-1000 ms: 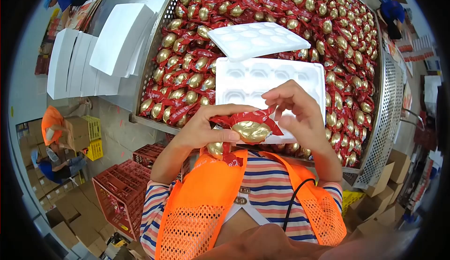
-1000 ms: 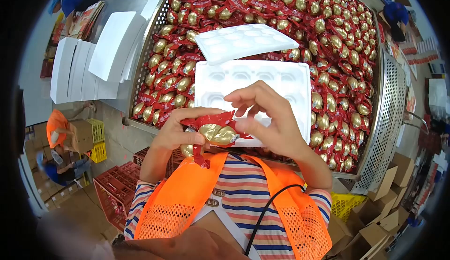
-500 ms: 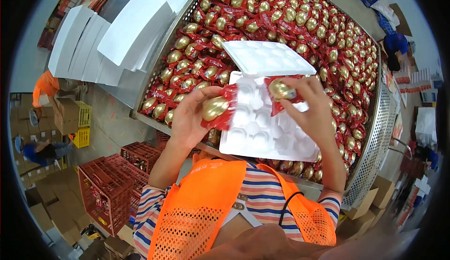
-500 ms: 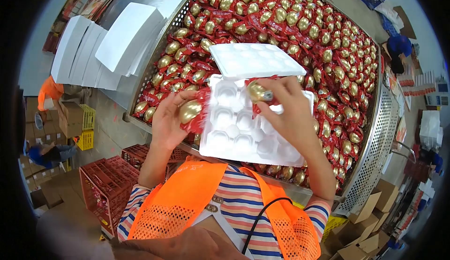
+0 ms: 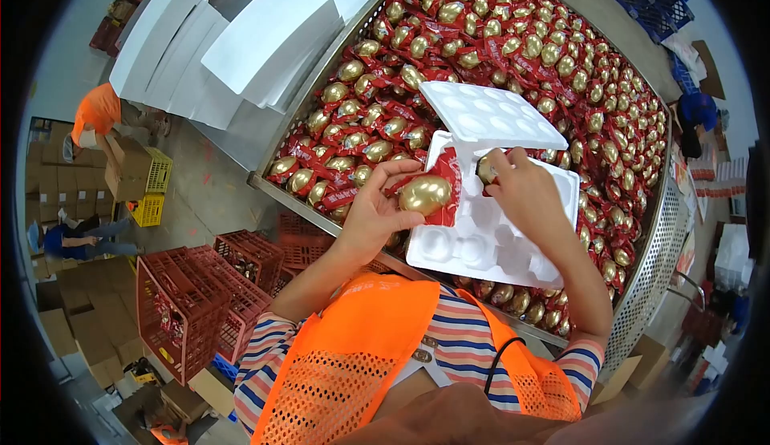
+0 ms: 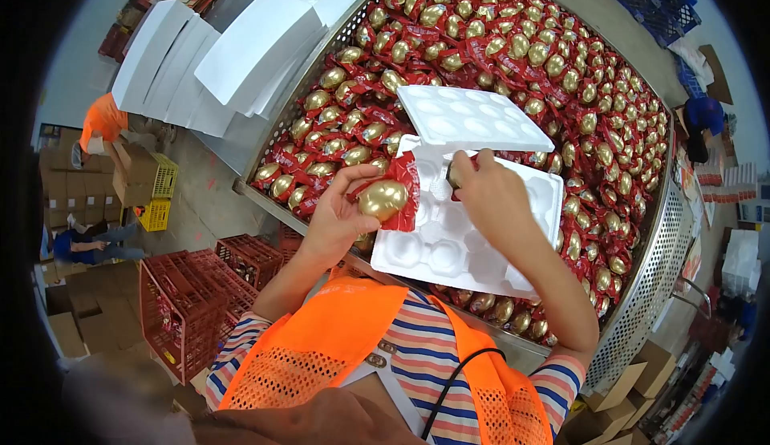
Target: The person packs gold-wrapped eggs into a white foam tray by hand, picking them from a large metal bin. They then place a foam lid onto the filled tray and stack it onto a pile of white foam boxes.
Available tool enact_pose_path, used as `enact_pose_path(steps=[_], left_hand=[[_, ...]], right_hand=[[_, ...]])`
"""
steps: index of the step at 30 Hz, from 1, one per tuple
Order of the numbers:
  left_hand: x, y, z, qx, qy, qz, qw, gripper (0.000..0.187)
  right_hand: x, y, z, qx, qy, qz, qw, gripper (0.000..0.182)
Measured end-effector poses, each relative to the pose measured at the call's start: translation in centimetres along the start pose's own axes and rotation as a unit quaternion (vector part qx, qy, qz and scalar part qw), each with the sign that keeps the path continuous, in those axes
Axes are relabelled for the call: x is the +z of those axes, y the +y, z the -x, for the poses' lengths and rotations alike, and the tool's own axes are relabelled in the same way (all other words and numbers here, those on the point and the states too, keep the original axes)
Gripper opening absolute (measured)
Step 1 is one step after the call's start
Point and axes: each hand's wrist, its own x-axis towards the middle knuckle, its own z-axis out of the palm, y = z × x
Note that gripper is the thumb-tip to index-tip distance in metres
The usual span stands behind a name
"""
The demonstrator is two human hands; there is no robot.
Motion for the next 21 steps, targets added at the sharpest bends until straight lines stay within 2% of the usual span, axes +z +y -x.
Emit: enact_pose_path(steps=[3, 4, 5, 7, 9, 11, 14, 17, 21], left_hand=[[0.5, 0.2, 0.8, 0.115, -0.009, -0.112, 0.987, 0.067], [0.3, 0.4, 0.7, 0.236, -0.009, -0.257, 0.937, 0.054], [0.1, 0.6, 0.9, 0.298, -0.016, -0.348, 0.889, 0.05], [-0.1, 1.4, 1.4, 0.406, -0.037, -0.516, 0.754, 0.043], [0.6, 1.8, 1.7, 0.494, -0.059, -0.529, 0.688, 0.041], [0.3, 2.0, 1.8, 0.561, -0.092, -0.491, 0.66, 0.04], [-0.3, 0.3, 1.7, 0.641, -0.054, -0.485, 0.593, 0.038], [-0.5, 1.0, 1.8, 0.63, -0.082, -0.541, 0.551, 0.035], [-0.6, 0.6, 1.4, 0.623, -0.086, -0.531, 0.568, 0.038]], right_hand=[[-1.3, 0.6, 0.6, -0.04, 0.018, -0.071, 0.997, 0.023], [-0.5, 0.4, 0.7, -0.044, 0.028, -0.027, 0.998, 0.027], [0.5, 0.3, 0.5, -0.058, 0.042, 0.019, 0.997, 0.027], [2.1, -0.3, 0.1, -0.078, 0.073, 0.107, 0.988, 0.029], [2.0, -0.6, 0.0, -0.065, 0.059, 0.11, 0.99, 0.03], [1.8, -0.2, 0.2, -0.05, 0.039, 0.078, 0.995, 0.028], [1.4, 0.4, 0.8, -0.019, 0.06, -0.022, 0.998, 0.026], [1.7, 0.4, 1.1, -0.032, 0.097, -0.046, 0.994, 0.023], [2.1, 0.2, 1.8, -0.033, 0.112, -0.025, 0.993, 0.019]])
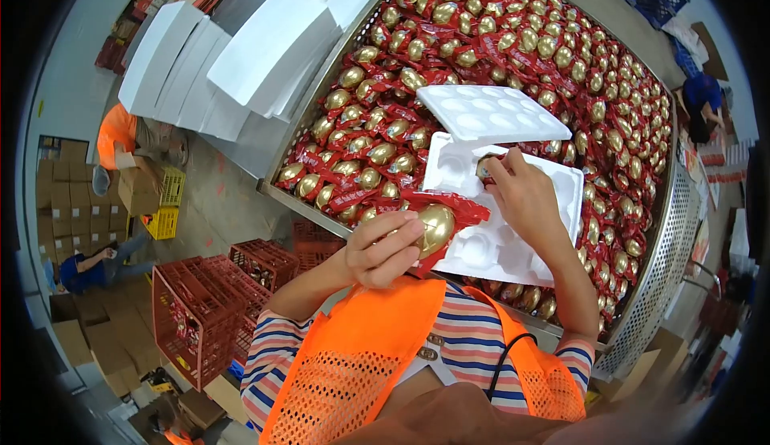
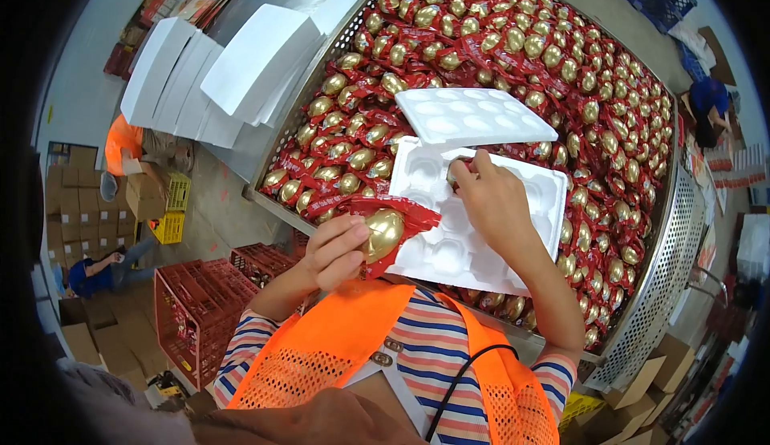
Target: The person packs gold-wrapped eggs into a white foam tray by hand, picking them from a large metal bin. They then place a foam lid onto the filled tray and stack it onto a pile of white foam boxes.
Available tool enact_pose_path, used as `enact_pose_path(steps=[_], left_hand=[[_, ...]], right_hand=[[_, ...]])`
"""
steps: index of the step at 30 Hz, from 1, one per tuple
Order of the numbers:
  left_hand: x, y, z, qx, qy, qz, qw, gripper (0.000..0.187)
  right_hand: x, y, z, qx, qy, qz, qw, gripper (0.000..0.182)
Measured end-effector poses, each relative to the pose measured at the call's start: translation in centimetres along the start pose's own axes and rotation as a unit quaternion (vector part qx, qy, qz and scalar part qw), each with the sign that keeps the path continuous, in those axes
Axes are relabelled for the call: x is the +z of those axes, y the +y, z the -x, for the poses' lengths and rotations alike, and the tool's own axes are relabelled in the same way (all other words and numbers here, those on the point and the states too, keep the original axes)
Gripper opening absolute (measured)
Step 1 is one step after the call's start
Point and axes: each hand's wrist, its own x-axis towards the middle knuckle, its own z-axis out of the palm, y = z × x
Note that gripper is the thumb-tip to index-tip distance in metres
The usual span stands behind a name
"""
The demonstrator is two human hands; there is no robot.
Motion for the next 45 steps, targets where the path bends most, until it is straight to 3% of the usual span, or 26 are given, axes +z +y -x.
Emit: enact_pose_path(steps=[4, 6, 8, 11, 14, 15, 16, 18, 19, 22, 23, 27, 30, 31, 35, 38, 39, 42, 45], left_hand=[[0.7, -1.1, 0.6, -0.004, 0.0, 0.001, 1.0, 0.036], [0.9, -1.4, 0.7, -0.021, -0.005, 0.022, 1.0, 0.036], [1.2, -1.4, 0.1, -0.038, -0.002, 0.041, 0.998, 0.042], [1.4, -1.4, -0.2, -0.059, -0.002, 0.043, 0.997, 0.045], [1.4, -1.2, -0.8, -0.087, -0.005, 0.034, 0.996, 0.046], [1.4, -1.1, -1.2, -0.101, -0.014, 0.024, 0.995, 0.047], [1.4, -1.0, -1.6, -0.114, -0.022, 0.014, 0.993, 0.048], [1.3, -1.2, -2.2, -0.196, -0.035, 0.058, 0.978, 0.049], [1.4, -1.4, -2.4, -0.237, -0.042, 0.08, 0.967, 0.049], [2.5, -3.1, -2.8, -0.453, -0.027, 0.201, 0.868, 0.051], [3.2, -3.6, -3.6, -0.477, 0.005, 0.228, 0.849, 0.048], [4.2, -5.7, -5.6, -0.405, -0.186, 0.162, 0.88, 0.05], [6.1, -6.1, -5.6, -0.346, -0.194, 0.064, 0.916, 0.046], [6.5, -6.6, -5.6, -0.359, -0.179, 0.102, 0.91, 0.045], [6.3, -8.4, -5.7, -0.33, -0.299, 0.042, 0.894, 0.043], [7.7, -7.9, -5.6, -0.304, -0.306, -0.028, 0.902, 0.042], [7.8, -7.7, -5.6, -0.29, -0.319, -0.041, 0.902, 0.042], [7.1, -8.2, -5.7, -0.255, -0.358, -0.011, 0.898, 0.041], [5.8, -9.8, -6.3, -0.241, -0.425, 0.014, 0.873, 0.042]], right_hand=[[-2.6, 2.3, -1.1, -0.004, -0.073, -0.128, 0.989, 0.015], [-3.2, 3.8, -2.5, 0.017, -0.03, -0.088, 0.995, 0.015], [-2.9, 6.4, -4.1, 0.05, -0.015, 0.0, 0.999, 0.03], [-0.4, 12.0, -5.0, -0.023, -0.026, 0.102, 0.994, 0.056], [0.7, 13.9, -5.4, 0.063, -0.173, 0.027, 0.983, 0.078], [1.4, 14.4, -5.5, 0.023, -0.165, 0.064, 0.984, 0.082], [2.0, 15.0, -5.7, 0.044, -0.196, 0.033, 0.979, 0.081], [2.8, 15.6, -6.0, 0.086, -0.255, -0.028, 0.963, 0.079], [3.1, 16.7, -5.7, 0.053, -0.232, -0.095, 0.967, 0.078], [4.2, 17.8, -4.9, 0.105, -0.186, -0.096, 0.972, 0.08], [4.9, 18.1, -4.8, 0.131, -0.192, -0.09, 0.968, 0.087], [7.1, 19.4, -4.3, 0.208, -0.259, -0.138, 0.933, 0.097], [4.5, 17.2, -4.6, 0.204, -0.306, -0.145, 0.919, 0.098], [4.6, 17.1, -3.8, 0.188, -0.287, -0.169, 0.924, 0.088], [4.4, 15.5, -1.8, 0.168, -0.206, -0.083, 0.96, 0.073], [2.9, 13.3, -1.7, 0.128, -0.19, 0.026, 0.973, 0.064], [2.2, 12.2, -1.4, 0.108, -0.13, 0.076, 0.983, 0.051], [0.3, 10.0, -2.5, 0.18, -0.077, 0.027, 0.98, 0.045], [0.2, 9.0, -1.3, 0.099, -0.095, -0.135, 0.981, 0.044]])
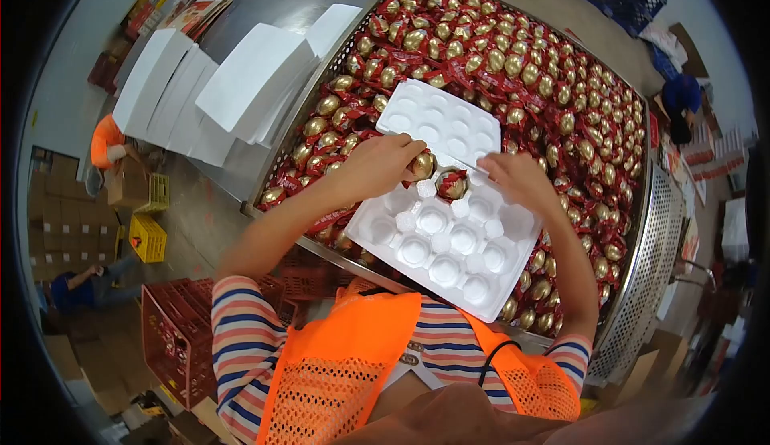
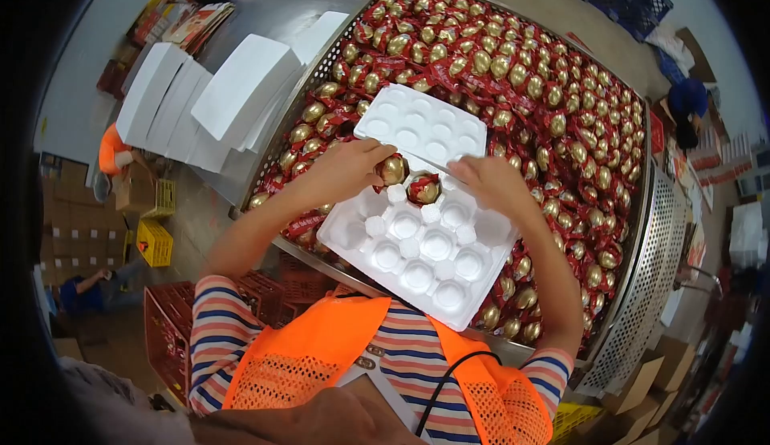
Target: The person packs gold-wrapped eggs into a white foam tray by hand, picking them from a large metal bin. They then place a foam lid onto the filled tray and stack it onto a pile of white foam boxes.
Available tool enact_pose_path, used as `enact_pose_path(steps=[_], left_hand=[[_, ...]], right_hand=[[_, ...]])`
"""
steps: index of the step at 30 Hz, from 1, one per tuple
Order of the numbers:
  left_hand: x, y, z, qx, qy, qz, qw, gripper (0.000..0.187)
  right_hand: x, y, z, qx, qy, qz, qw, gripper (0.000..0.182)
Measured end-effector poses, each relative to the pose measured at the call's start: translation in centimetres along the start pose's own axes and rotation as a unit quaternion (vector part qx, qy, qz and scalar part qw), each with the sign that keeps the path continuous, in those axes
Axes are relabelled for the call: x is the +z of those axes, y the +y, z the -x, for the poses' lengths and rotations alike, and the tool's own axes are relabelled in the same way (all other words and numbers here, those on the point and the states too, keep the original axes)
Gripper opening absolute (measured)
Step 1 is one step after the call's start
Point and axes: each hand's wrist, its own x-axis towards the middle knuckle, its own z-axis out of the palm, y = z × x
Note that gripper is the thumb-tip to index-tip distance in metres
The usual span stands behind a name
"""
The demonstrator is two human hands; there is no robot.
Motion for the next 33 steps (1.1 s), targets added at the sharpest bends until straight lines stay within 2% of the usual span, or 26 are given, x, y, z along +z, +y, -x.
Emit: enact_pose_path(steps=[1, 3, 9, 11, 12, 14, 15, 16, 17, 18, 19, 24, 25, 26, 28, 30, 31, 32, 33], left_hand=[[-0.4, 0.0, -0.2, -0.001, -0.021, -0.02, 1.0, 0.042], [-1.0, 0.1, -1.1, 0.002, -0.061, -0.056, 0.997, 0.042], [2.1, 1.7, -1.7, 0.18, 0.011, -0.212, 0.96, 0.036], [1.0, 1.9, -1.6, 0.199, -0.048, -0.184, 0.961, 0.031], [0.1, 2.0, -1.5, 0.2, -0.076, -0.153, 0.965, 0.027], [-1.1, 1.7, -1.6, 0.187, -0.135, -0.131, 0.964, 0.024], [-0.7, 1.6, -1.8, 0.195, -0.119, -0.132, 0.964, 0.026], [-0.1, 1.3, -1.9, 0.202, -0.102, -0.134, 0.965, 0.027], [0.2, 1.1, -1.9, 0.208, -0.085, -0.137, 0.965, 0.029], [0.2, 1.4, -1.9, 0.21, -0.081, -0.161, 0.961, 0.03], [0.4, 1.7, -1.8, 0.208, -0.077, -0.17, 0.96, 0.03], [0.2, 2.0, -1.4, 0.206, -0.072, -0.174, 0.96, 0.031], [-0.1, 1.9, -1.5, 0.209, -0.073, -0.165, 0.961, 0.03], [0.1, 1.1, -1.8, 0.182, -0.12, -0.16, 0.963, 0.044], [-2.9, 1.5, -3.3, 0.123, -0.22, -0.089, 0.964, 0.057], [-5.7, 1.2, -5.9, 0.053, -0.336, -0.021, 0.94, 0.077], [-6.8, 0.9, -7.4, 0.026, -0.358, 0.001, 0.933, 0.071], [-6.6, -0.5, -9.0, 0.034, -0.328, 0.029, 0.944, 0.068], [-5.3, -2.6, -10.6, 0.073, -0.261, 0.052, 0.961, 0.064]], right_hand=[[0.5, -0.2, 0.5, -0.02, -0.025, -0.033, 0.999, 0.044], [2.0, -1.1, 1.3, -0.067, 0.023, 0.074, 0.995, 0.043], [1.9, -1.5, 1.8, -0.105, 0.06, 0.102, 0.987, 0.037], [1.5, -1.1, 1.6, -0.109, 0.037, 0.094, 0.989, 0.037], [0.5, -1.0, 1.2, -0.079, -0.026, 0.07, 0.994, 0.037], [-0.6, 0.4, -0.2, -0.037, -0.028, -0.07, 0.996, 0.035], [-0.9, 1.4, -1.0, -0.018, -0.03, -0.143, 0.989, 0.034], [-1.1, 3.3, -2.4, -0.029, 0.021, -0.101, 0.994, 0.025], [-0.1, 6.7, -4.1, -0.075, 0.099, -0.001, 0.992, 0.02], [-0.7, 7.6, -4.9, 0.007, 0.098, 0.088, 0.991, 0.022], [-0.7, 8.9, -5.9, 0.034, 0.104, 0.133, 0.985, 0.028], [3.5, 15.5, -9.9, -0.023, 0.154, 0.392, 0.906, 0.028], [3.8, 15.8, -10.3, -0.009, 0.15, 0.381, 0.912, 0.027], [4.3, 16.0, -10.5, 0.006, 0.145, 0.37, 0.918, 0.026], [4.1, 15.1, -10.7, 0.056, 0.13, 0.324, 0.936, 0.025], [3.3, 15.3, -10.0, 0.049, 0.191, 0.192, 0.961, 0.027], [3.0, 15.5, -9.6, 0.047, 0.219, 0.125, 0.967, 0.028], [2.4, 15.1, -9.0, 0.064, 0.29, -0.056, 0.953, 0.033], [1.1, 15.4, -8.2, 0.042, 0.3, -0.002, 0.953, 0.03]])
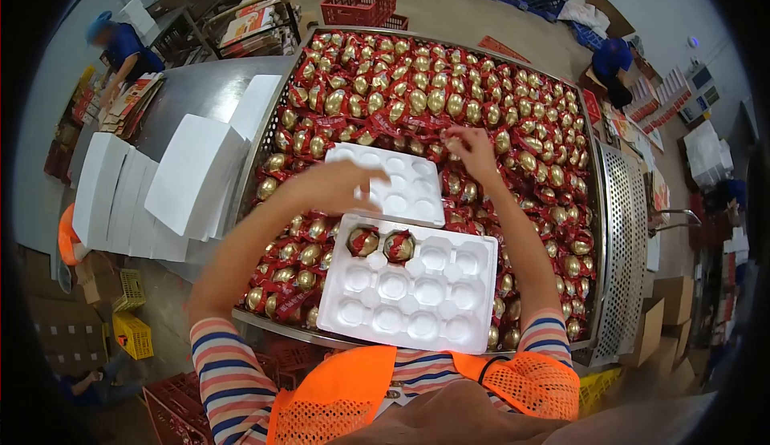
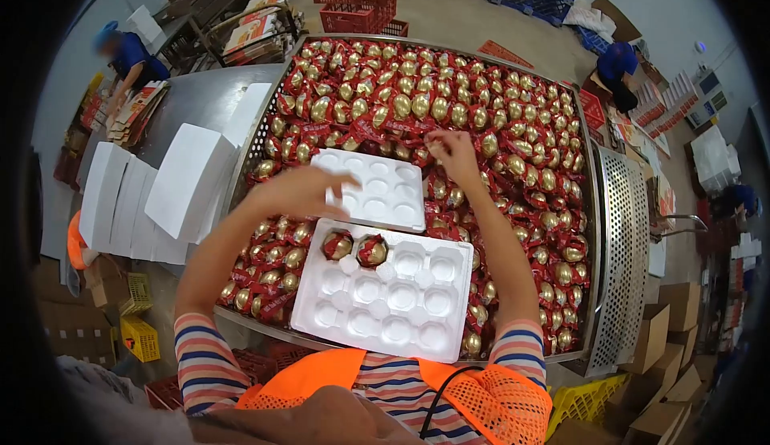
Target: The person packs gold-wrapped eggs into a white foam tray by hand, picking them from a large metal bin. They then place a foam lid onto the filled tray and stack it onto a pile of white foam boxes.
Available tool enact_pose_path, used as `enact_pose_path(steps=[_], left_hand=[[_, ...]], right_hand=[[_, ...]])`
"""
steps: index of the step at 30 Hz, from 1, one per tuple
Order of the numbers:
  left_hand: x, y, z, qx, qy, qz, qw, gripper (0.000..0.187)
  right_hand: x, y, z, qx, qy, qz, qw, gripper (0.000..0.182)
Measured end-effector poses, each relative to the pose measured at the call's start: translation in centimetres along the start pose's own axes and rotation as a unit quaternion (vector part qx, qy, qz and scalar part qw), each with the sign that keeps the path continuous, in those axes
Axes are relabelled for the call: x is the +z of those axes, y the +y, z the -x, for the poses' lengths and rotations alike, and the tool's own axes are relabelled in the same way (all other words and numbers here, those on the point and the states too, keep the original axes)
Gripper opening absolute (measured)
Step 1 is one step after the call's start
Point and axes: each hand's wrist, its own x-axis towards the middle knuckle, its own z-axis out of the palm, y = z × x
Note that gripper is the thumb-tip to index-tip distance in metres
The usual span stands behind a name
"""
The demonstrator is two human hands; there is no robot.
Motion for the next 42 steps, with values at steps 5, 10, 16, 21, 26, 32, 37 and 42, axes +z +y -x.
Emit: enact_pose_path(steps=[5, 10, 16, 21, 26, 32, 37, 42], left_hand=[[0.3, -6.1, -11.2, -0.07, 0.202, -0.101, 0.972, 0.055], [2.7, -9.6, -20.5, -0.077, 0.295, -0.213, 0.928, 0.076], [3.4, -11.5, -23.6, -0.075, 0.316, -0.263, 0.909, 0.081], [2.7, -11.2, -20.8, -0.065, 0.361, 0.137, 0.92, 0.071], [3.6, -6.3, -12.3, 0.02, 0.196, 0.708, 0.679, 0.043], [6.1, -5.2, -9.1, 0.056, 0.078, 0.86, 0.501, 0.064], [6.2, -5.6, -8.7, 0.07, -0.004, 0.827, 0.558, 0.063], [7.2, -4.8, -7.2, 0.031, 0.025, 0.841, 0.539, 0.065]], right_hand=[[-6.9, -4.1, 3.6, 0.205, -0.022, -0.663, 0.719, 0.034], [-10.7, -9.8, 8.1, 0.28, -0.013, -0.744, 0.607, 0.055], [-13.0, -14.2, 12.6, 0.388, 0.064, -0.735, 0.552, 0.057], [-16.3, -16.6, 15.6, 0.284, 0.054, -0.467, 0.836, 0.045], [-17.3, -19.1, 17.4, 0.078, -0.081, -0.043, 0.993, 0.045], [-14.5, -19.5, 16.8, 0.026, -0.179, 0.136, 0.974, 0.033], [-13.9, -18.3, 15.0, 0.01, -0.294, 0.156, 0.943, 0.039], [-15.2, -17.4, 15.7, 0.016, -0.267, 0.028, 0.963, 0.038]])
